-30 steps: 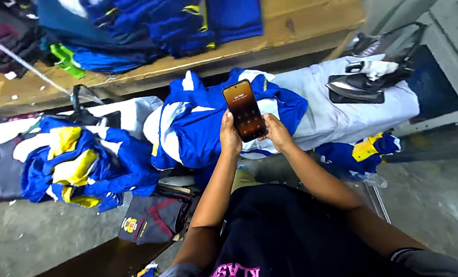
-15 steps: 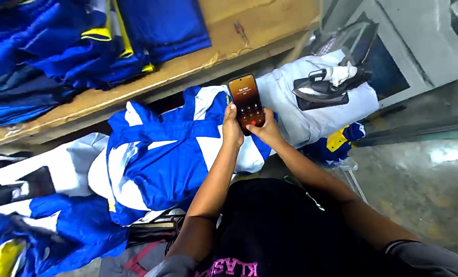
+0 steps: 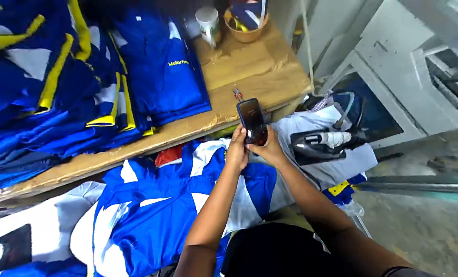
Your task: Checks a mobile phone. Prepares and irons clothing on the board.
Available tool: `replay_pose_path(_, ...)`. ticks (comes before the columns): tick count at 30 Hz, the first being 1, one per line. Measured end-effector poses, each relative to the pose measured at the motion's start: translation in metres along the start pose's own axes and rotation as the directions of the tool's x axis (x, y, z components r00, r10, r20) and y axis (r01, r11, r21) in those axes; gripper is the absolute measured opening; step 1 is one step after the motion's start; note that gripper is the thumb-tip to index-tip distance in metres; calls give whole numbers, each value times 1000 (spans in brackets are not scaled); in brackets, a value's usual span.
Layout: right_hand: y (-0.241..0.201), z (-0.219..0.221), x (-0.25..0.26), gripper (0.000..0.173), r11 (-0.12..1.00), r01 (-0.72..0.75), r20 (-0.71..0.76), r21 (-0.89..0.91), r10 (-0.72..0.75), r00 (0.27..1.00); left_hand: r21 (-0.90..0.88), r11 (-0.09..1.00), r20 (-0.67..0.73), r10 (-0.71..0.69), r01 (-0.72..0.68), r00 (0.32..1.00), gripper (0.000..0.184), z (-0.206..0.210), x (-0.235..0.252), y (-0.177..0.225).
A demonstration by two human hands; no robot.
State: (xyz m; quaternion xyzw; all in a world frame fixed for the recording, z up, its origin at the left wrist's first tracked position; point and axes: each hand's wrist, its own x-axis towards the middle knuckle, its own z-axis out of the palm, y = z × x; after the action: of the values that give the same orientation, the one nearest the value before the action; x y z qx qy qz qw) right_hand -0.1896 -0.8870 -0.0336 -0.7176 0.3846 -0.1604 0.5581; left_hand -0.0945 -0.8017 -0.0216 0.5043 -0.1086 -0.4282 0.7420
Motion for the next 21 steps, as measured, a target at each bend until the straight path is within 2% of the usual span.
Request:
replay_pose_path(3, -19, -16, 35, 100, 994, 26, 11, -102, -25, 1000, 143, 989, 84, 18, -30, 996, 50, 9, 12, 18)
replay_pose_path(6, -37, -32, 86, 105, 940, 64, -18, -335, -75, 997, 356, 934, -6, 41, -36, 999, 55, 2, 9, 17)
replay_pose_path(9, -50, -50, 155, 103, 856, 19, -11, -517, -29, 1000, 440, 897, -103, 8, 39, 995, 51, -11, -27, -2)
replay_pose_path(12, -59, -61, 213, 101, 761, 0, -11, -648, -10, 1000, 377, 907, -243, -97, 187, 965, 46, -26, -88, -37)
replay_pose_path(15, -67, -66, 251, 103, 738, 24, 31, -675, -4, 1000, 190, 925, -431, -222, 328, 875, 40, -38, -150, -76)
replay_pose_path(18, -69, -66, 276, 103, 729, 39, 57, -683, -1, 998, 23, 936, -584, -272, 350, 765, 36, -42, -194, -102)
replay_pose_path(21, -68, -65, 289, 101, 689, 61, 113, -723, 30, 993, -40, 951, -677, -251, 306, 691, 36, -41, -213, -109)
